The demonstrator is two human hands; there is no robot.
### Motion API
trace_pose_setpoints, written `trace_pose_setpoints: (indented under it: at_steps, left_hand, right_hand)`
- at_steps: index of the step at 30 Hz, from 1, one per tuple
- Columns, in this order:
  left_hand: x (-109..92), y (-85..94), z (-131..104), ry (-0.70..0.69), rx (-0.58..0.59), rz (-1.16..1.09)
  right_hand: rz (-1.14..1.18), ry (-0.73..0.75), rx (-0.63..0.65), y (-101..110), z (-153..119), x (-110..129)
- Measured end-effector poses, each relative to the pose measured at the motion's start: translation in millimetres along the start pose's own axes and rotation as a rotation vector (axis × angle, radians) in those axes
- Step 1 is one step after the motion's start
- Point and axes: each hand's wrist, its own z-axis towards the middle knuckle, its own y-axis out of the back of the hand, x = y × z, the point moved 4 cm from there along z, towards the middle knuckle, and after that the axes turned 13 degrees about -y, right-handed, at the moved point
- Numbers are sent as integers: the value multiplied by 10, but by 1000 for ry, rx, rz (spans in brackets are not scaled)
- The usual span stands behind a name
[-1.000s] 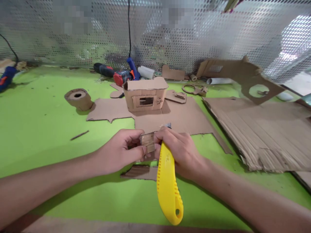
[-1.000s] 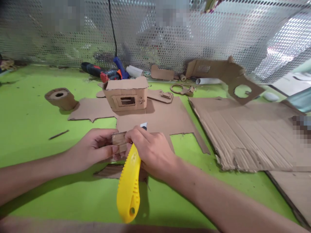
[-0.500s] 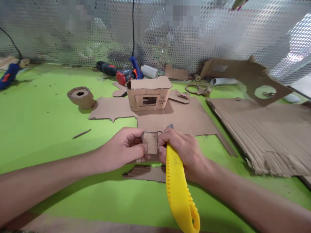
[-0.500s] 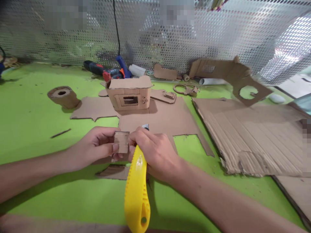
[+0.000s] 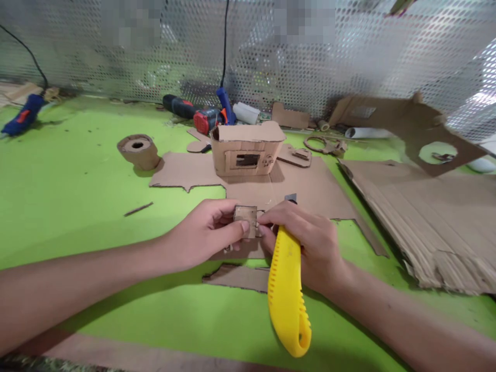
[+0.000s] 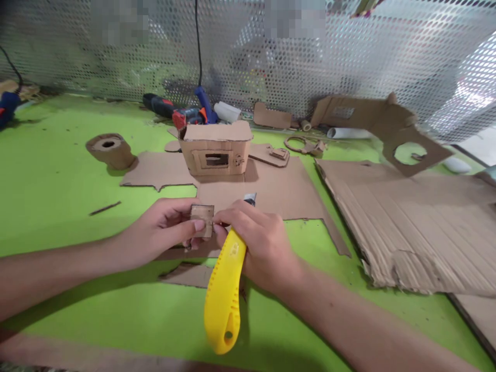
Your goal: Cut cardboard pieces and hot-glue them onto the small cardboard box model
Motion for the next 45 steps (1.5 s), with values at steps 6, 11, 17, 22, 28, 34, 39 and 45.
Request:
trace_pose_setpoints:
  at_steps: [6, 11, 17, 22, 28, 34, 39, 45]
  left_hand:
    - [58, 26, -6, 28, -25, 30]
    - [70, 25, -13, 85, -56, 26]
    - [62, 2, -7, 135, -77, -77]
    - [52, -5, -11, 99, -77, -67]
    - [56, -27, -35, 64, -38, -63]
    - [87, -29, -42, 50, -16, -16]
    - [85, -34, -18, 63, -46, -21]
    - [46, 3, 8, 46, -76, 20]
  right_hand:
    - [-71, 4, 9, -21, 9, 5]
    - [-212, 16, 18, -22, -2, 37]
    - [-458, 166, 31, -1, -27, 119]
    - [-564, 199, 8, -21, -27, 136]
    - [-634, 141, 31, -87, -2, 124]
    - [-635, 105, 88, -112, -10, 97]
    - [-364, 63, 134, -104, -24, 18]
    - [-23, -104, -4, 26, -17, 1]
